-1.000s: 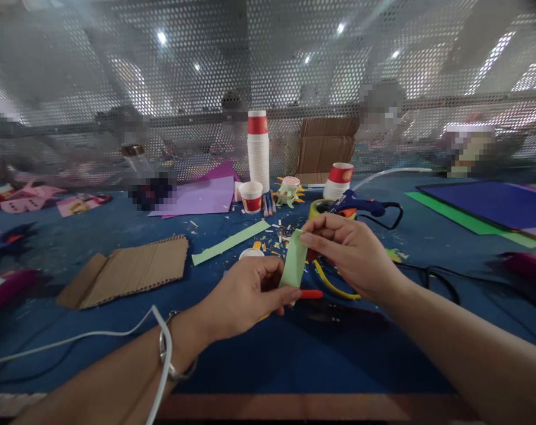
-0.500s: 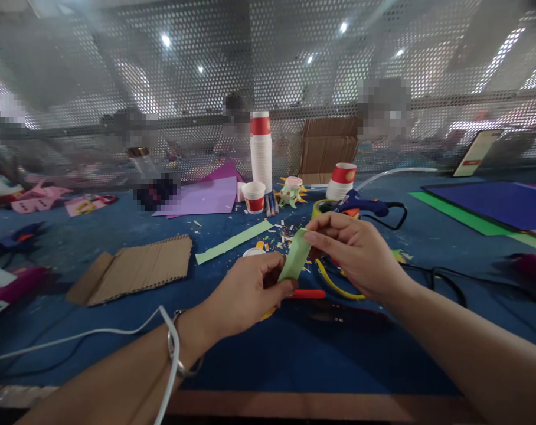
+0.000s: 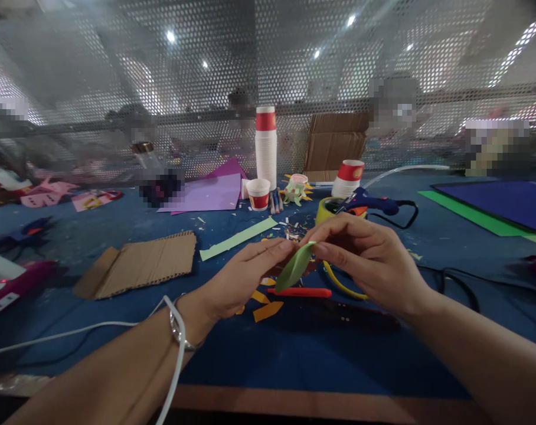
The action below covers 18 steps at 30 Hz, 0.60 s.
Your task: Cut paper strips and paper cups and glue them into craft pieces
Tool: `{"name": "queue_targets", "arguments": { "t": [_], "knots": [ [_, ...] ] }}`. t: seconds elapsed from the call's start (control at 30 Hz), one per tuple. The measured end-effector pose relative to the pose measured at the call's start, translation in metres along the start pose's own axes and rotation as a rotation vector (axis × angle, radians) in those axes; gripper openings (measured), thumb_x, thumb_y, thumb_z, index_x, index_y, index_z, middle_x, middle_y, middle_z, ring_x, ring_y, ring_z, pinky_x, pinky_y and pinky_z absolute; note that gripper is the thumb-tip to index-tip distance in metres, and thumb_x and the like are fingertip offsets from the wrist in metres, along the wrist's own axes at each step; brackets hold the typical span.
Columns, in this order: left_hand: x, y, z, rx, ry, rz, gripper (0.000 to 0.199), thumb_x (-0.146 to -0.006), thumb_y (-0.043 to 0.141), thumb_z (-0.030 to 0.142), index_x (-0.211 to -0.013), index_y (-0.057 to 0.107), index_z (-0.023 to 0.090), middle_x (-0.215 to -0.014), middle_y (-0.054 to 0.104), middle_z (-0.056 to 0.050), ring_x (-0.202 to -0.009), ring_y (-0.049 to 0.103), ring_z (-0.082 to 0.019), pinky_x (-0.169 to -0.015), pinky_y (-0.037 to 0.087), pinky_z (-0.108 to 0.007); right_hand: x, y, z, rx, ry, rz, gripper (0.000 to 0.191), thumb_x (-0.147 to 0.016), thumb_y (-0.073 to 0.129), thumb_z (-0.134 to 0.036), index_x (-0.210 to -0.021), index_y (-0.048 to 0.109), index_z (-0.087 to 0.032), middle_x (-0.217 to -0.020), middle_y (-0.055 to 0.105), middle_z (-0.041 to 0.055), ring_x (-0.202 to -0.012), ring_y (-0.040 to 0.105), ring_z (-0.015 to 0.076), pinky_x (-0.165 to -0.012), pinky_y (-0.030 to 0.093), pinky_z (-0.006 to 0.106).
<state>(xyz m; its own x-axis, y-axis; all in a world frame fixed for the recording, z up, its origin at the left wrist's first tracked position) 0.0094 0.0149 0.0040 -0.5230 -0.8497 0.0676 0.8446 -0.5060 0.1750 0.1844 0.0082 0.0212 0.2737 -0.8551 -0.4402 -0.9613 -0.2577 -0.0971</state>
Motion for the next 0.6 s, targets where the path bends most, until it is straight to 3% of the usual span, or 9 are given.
{"name": "queue_targets", "arguments": {
  "t": [0.1, 0.2, 0.4, 0.6],
  "knots": [
    [0.0010, 0.0016, -0.0029, 0.135, -0.116, -0.021, 0.030, -0.083, 0.070, 0.046, -0.091, 0.072, 0.017, -0.082, 0.072, -0.004, -0.081, 0.068, -0.018, -0.085, 0.049, -0.033, -0.0013, -0.0016, 0.0028, 0.008, -0.006, 0.035, 0.013, -0.085, 0.074, -0.035, -0.086, 0.070, -0.023, -0.082, 0.068, 0.0019, -0.071, 0.064, 0.0143, -0.065, 0.054, 0.027],
    [0.0022, 0.0010, -0.0033, 0.174, -0.160, -0.047, 0.024, -0.077, 0.077, 0.033, -0.092, 0.071, 0.015, -0.079, 0.070, -0.004, -0.075, 0.065, -0.014, -0.074, 0.048, -0.026, -0.0023, -0.0011, 0.0041, -0.040, 0.002, 0.018, 0.012, -0.085, 0.075, -0.033, -0.087, 0.070, -0.022, -0.082, 0.068, 0.0015, -0.070, 0.064, 0.0131, -0.066, 0.055, 0.027],
    [0.0050, 0.0007, -0.0005, 0.153, -0.193, -0.076, 0.023, -0.073, 0.082, 0.026, -0.084, 0.064, 0.016, -0.067, 0.057, 0.004, -0.051, 0.046, -0.005, -0.048, 0.033, -0.019, -0.0029, 0.0015, 0.0009, -0.065, 0.003, -0.035, 0.012, -0.086, 0.073, -0.034, -0.088, 0.071, -0.023, -0.085, 0.069, 0.0028, -0.077, 0.065, 0.0155, -0.072, 0.056, 0.030],
    [0.0023, 0.0007, 0.0000, 0.129, -0.076, 0.025, 0.023, -0.075, 0.080, 0.022, -0.083, 0.059, 0.015, -0.073, 0.060, 0.002, -0.063, 0.054, -0.007, -0.059, 0.042, -0.019, -0.0039, -0.0021, 0.0081, -0.101, 0.044, 0.050, 0.018, -0.091, 0.067, -0.037, -0.103, 0.070, -0.024, -0.095, 0.067, 0.0026, -0.078, 0.062, 0.0129, -0.068, 0.052, 0.024]
  ]
}}
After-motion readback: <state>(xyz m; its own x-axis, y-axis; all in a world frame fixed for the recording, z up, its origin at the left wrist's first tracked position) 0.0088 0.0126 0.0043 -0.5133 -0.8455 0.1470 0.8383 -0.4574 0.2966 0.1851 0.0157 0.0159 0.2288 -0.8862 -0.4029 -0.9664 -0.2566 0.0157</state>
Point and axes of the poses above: each hand's wrist, its own x-axis away from the middle knuckle, its own y-axis out of the palm, z = x × y, the point moved 3 cm from there along -x, towards the middle knuckle
